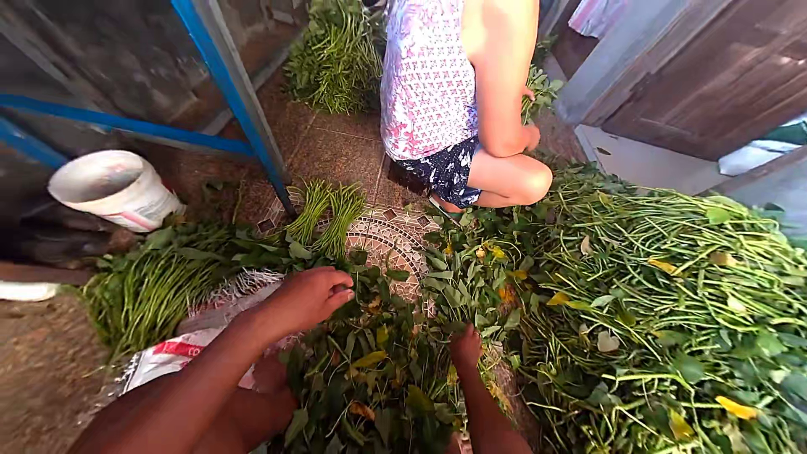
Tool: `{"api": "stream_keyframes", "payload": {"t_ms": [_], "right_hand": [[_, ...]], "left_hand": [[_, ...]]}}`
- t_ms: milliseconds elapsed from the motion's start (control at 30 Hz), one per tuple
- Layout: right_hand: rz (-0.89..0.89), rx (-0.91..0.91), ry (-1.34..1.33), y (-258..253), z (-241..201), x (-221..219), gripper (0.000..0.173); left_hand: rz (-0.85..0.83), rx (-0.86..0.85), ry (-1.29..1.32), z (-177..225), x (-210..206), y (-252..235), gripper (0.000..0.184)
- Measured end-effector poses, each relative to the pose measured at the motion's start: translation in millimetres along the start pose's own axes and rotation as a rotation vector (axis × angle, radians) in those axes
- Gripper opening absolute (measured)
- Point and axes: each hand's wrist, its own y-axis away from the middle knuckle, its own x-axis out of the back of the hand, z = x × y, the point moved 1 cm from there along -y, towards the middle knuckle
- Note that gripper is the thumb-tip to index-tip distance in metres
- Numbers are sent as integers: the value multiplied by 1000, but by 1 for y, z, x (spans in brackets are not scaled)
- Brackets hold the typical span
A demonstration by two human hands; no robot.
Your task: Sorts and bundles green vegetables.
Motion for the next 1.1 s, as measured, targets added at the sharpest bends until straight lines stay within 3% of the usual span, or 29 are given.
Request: {"api": "stream_keyframes", "payload": {"t_ms": [100, 167, 233, 300, 467, 600, 733, 833, 967, 1100], "right_hand": [[-206, -75, 8, -3, 18, 9, 79], [-335, -88, 44, -2, 33, -2, 84], [-374, -54, 32, -2, 39, -16, 78], [-301, -33, -47, 6, 32, -15, 65], [-95, 6, -143, 26, -14, 33, 67], [5, 105, -366, 45, -55, 67, 50], [-53, 0, -988, 83, -84, 66, 42], [-91, -63, -1297, 118, -100, 65, 38], [-25, -129, -1520, 163, -114, 80, 26], [-29, -38, -1482, 206, -115, 88, 23]], "left_hand": [[-29, 0, -12, 6, -3, -1, 35], [-61, 23, -51, 4, -6, -6, 36], [-91, 46, -102, 2, -9, -10, 37], [-120, 55, -127, 3, -11, -13, 38], [-157, 47, -145, 11, -20, -19, 40], [-117, 20, -121, 17, -20, -26, 40], [-49, -36, -98, 25, -23, -30, 39], [5, -96, -78, 27, -34, -34, 37], [47, -141, 19, 22, -63, -34, 36], [116, -148, 110, 17, -70, -23, 37]]}}
